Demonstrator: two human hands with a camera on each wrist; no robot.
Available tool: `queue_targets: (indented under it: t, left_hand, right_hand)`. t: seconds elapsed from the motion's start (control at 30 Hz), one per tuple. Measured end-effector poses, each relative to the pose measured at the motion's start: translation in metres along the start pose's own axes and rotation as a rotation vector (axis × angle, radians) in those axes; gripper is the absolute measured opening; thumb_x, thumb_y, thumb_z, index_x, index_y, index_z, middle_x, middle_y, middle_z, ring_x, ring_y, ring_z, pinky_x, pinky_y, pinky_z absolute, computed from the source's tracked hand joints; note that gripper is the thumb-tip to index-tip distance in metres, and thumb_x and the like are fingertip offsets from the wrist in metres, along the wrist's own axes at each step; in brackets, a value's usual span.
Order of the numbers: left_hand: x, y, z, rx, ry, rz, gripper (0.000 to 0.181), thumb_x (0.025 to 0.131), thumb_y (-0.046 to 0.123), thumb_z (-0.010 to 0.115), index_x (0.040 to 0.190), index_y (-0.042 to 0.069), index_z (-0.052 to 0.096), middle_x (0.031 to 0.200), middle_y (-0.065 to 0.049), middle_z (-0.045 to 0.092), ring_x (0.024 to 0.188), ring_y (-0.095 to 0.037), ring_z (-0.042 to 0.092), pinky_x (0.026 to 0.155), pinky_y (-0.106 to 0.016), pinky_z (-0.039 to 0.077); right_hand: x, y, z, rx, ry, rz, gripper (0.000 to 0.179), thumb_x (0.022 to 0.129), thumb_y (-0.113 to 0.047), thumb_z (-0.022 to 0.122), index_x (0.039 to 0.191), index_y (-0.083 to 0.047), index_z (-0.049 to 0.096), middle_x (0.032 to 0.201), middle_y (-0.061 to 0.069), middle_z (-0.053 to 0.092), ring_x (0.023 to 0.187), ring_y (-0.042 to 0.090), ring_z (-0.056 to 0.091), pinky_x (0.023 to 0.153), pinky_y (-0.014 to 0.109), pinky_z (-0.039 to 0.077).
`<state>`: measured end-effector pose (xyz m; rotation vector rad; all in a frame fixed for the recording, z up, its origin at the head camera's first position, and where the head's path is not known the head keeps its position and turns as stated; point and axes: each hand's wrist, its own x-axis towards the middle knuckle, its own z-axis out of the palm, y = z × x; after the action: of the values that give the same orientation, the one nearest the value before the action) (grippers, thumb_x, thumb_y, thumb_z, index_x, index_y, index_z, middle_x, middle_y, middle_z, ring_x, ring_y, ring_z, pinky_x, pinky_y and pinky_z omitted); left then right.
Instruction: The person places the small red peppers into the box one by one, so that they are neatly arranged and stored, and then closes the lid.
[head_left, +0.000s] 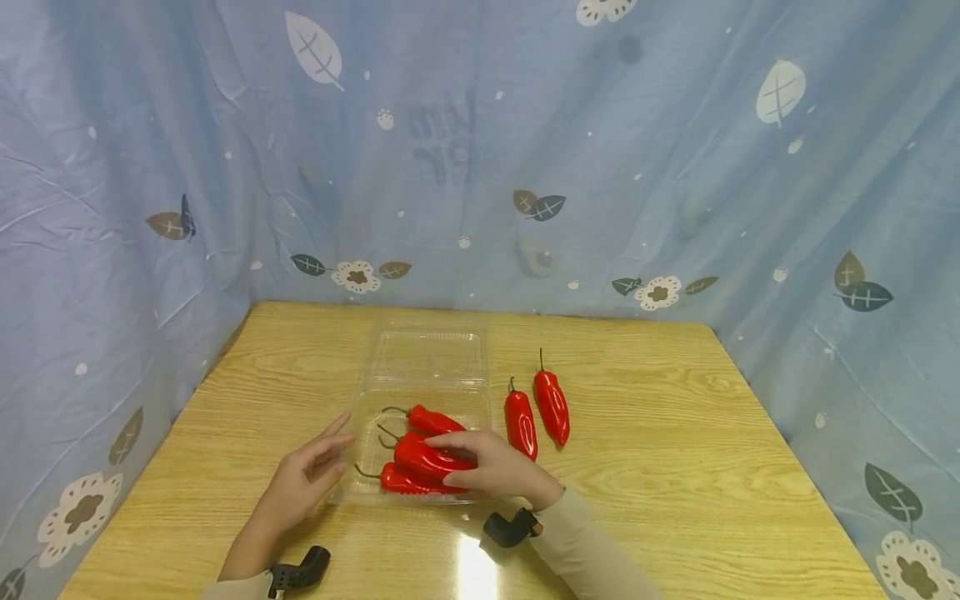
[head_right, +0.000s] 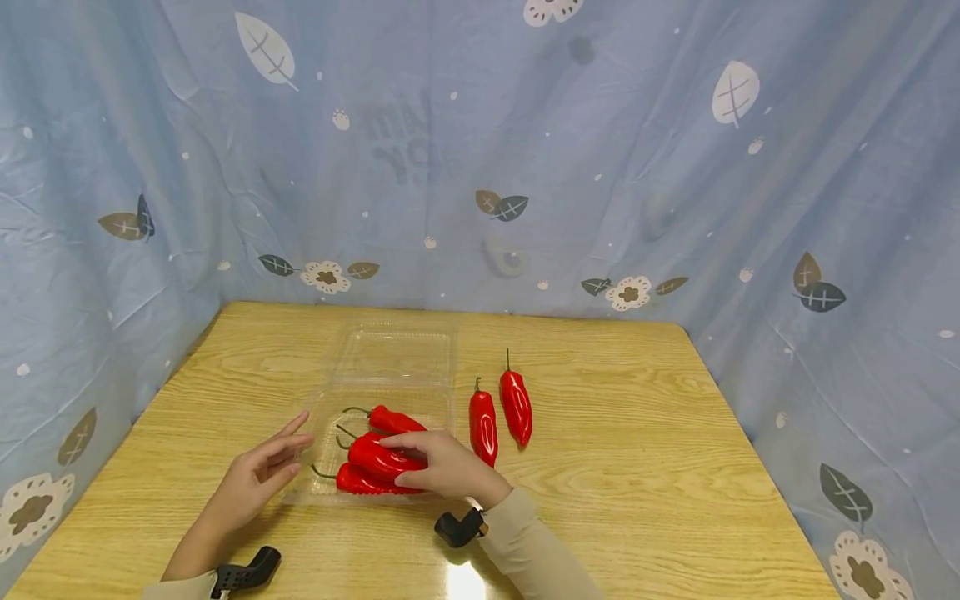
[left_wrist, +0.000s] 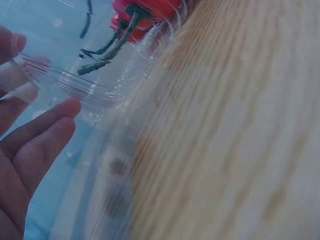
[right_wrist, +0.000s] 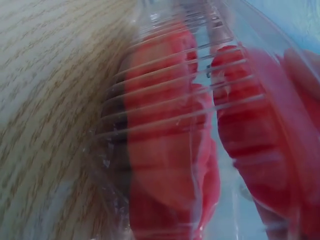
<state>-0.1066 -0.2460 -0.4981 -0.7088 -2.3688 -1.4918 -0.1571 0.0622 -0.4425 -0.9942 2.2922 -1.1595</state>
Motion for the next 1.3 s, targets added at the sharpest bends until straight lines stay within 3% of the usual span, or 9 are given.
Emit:
queue_targets:
  t: [0.23,0.6,1.03,1.3]
  left_hand:
    - [-0.0007,-0.0006,0.0002,-0.005,0.014,-0.005,0.031,0.089,-0.007,0.058,0.119,-0.012,0.056,0.145,-0.03,0.036,0.122,0.005,0.047,0.096,-0.008,0.043]
    - [0.0004,-0.0013,0.0006,-0.003,0.014,0.0,0.032,0.089,-0.008,0.058,0.12,-0.01,0.056,0.145,-0.029,0.036,0.123,-0.002,0.05,0.096,-0.01,0.044]
    - [0.0012,-0.001,0.0014,-0.003,0.035,-0.005,0.031,0.087,-0.009,0.059,0.118,-0.011,0.057,0.144,-0.028,0.038,0.121,0.002,0.05,0.095,-0.008,0.044]
    - [0.0013,0.0022,0.0001,0.012,0.022,0.01,0.032,0.087,-0.009,0.059,0.119,-0.01,0.058,0.144,-0.029,0.037,0.122,0.003,0.048,0.096,-0.009,0.043]
  right_hand:
    - [0.0029,-0.0004,0.0025,-0.081,-0.013,-0.037,0.05,0.085,-0.012,0.07,0.133,-0.02,0.057,0.128,-0.001,0.061,0.094,0.007,0.051,0.084,0.016,0.046]
    - [0.0034,-0.0033,0.0019,-0.121,-0.026,0.001,0.052,0.085,-0.015,0.071,0.134,-0.025,0.055,0.132,-0.003,0.059,0.106,0.008,0.053,0.091,0.019,0.046]
    - [0.0037,0.001,0.0043,-0.05,-0.006,0.029,0.055,0.084,-0.019,0.072,0.135,-0.023,0.053,0.129,-0.005,0.059,0.109,0.009,0.053,0.092,0.021,0.047]
    - [0.0035,0.0039,0.0048,0.033,0.033,0.017,0.054,0.086,-0.018,0.07,0.137,-0.019,0.052,0.136,-0.004,0.055,0.125,0.014,0.051,0.105,0.027,0.045]
